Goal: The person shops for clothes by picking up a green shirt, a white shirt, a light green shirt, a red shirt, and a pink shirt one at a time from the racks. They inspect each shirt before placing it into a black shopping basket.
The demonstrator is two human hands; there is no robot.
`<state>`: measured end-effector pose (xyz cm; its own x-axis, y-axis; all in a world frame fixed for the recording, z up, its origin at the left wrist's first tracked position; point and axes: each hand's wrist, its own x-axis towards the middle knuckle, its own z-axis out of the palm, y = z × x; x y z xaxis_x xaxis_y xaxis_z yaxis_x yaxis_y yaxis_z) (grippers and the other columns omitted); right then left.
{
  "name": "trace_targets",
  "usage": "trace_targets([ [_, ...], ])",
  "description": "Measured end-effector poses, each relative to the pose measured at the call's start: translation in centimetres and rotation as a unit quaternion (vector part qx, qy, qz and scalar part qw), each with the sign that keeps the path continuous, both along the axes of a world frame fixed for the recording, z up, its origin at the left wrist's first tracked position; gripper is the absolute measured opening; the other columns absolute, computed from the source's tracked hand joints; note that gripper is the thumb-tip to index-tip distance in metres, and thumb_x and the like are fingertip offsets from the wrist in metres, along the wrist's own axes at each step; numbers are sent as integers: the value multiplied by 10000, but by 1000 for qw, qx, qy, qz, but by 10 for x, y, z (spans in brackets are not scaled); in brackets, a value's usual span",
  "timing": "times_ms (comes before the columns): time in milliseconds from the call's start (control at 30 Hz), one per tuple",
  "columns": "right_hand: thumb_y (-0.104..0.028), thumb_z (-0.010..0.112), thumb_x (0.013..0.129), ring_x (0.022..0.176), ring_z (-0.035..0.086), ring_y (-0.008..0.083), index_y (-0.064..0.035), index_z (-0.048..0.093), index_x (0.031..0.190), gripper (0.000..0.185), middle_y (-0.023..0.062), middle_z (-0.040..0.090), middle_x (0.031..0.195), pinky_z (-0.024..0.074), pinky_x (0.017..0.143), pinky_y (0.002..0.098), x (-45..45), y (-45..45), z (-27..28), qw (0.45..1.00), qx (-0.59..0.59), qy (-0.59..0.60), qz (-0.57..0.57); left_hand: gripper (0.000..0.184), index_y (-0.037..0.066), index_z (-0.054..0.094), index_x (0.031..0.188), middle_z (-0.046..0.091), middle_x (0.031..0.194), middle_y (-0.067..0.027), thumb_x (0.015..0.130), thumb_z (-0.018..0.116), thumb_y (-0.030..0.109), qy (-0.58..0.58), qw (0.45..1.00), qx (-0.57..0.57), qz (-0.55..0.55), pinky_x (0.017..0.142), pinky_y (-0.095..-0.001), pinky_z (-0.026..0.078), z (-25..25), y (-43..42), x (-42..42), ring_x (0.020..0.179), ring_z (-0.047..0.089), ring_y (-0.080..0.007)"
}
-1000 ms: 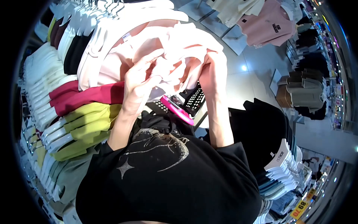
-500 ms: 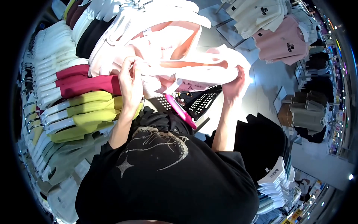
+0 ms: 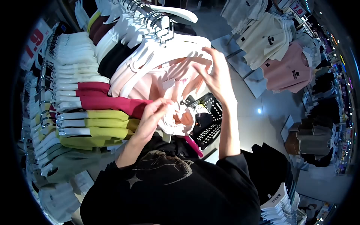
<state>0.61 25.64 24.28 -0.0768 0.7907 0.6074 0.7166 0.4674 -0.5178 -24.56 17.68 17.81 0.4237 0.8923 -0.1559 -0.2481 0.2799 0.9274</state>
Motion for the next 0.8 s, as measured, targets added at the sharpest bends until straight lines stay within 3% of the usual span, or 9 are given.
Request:
trace_targets([
  [100,-360,786,915,1216,588,324,-40,601,1330,556,162,613,1262,465,1019,456,-18,35,4,987,-15,-159,23,340,-59,622,1270,685,1202,-100,945,697,4,29,997,32,-61,940,-267,532,-10,-5,-6,1102,652,-129],
  [167,-339,767,931,1121,624,323,-35,612,1300,502,146,593,1195,498,943,436,-15,49,3,973,2,-226,44,301,-92,650,1175,718,1001,-130,904,731,12,149,984,94,-27,839,-292,556,-8,-13,-11,951,696,-158],
  [233,-317,748,950,1018,644,300,-28,620,1270,450,119,566,1145,521,869,400,-8,51,4,986,-53,-132,88,255,-92,662,1132,717,939,-198,909,693,28,366,907,208,-9,811,-382,564,-8,-16,-17,903,716,-273],
  [300,-296,750,958,950,637,257,14,608,1214,426,115,516,1092,538,819,365,2,55,12,986,-52,-132,91,222,-91,674,1089,716,876,-266,914,656,45,558,772,303,6,783,-471,572,-13,-18,-25,854,736,-387],
  [333,-282,746,957,935,616,276,7,625,1195,393,122,518,1063,521,818,367,7,56,13,987,-69,-80,119,175,-76,679,986,691,872,-306,925,610,73,563,776,284,-6,807,-563,537,-19,-16,-27,879,677,-489],
  [500,-239,734,980,771,614,145,58,626,1100,339,76,580,1001,510,701,344,42,15,9,928,-196,259,185,147,-28,699,993,710,862,-239,930,631,86,544,761,346,71,755,-532,553,-15,-10,-21,805,693,-456],
  [633,-221,692,921,670,660,249,73,613,1178,399,207,681,1024,550,683,363,74,-35,-42,836,-158,497,167,172,-23,730,1059,739,980,-224,903,702,42,426,842,317,91,781,-417,582,33,6,0,889,735,-393],
  [733,-279,666,873,591,553,199,87,550,1317,587,240,631,1210,496,562,344,81,-56,-55,784,-116,577,197,192,-52,731,1118,765,984,-146,942,672,-2,314,906,265,105,801,-315,569,37,17,14,878,732,-187],
  [800,-253,665,906,597,453,143,55,549,1276,495,191,611,1125,415,518,277,81,-62,-53,672,-92,699,226,196,-69,726,1132,758,998,-93,965,666,15,230,938,243,92,829,-282,549,43,31,22,911,697,-135],
])
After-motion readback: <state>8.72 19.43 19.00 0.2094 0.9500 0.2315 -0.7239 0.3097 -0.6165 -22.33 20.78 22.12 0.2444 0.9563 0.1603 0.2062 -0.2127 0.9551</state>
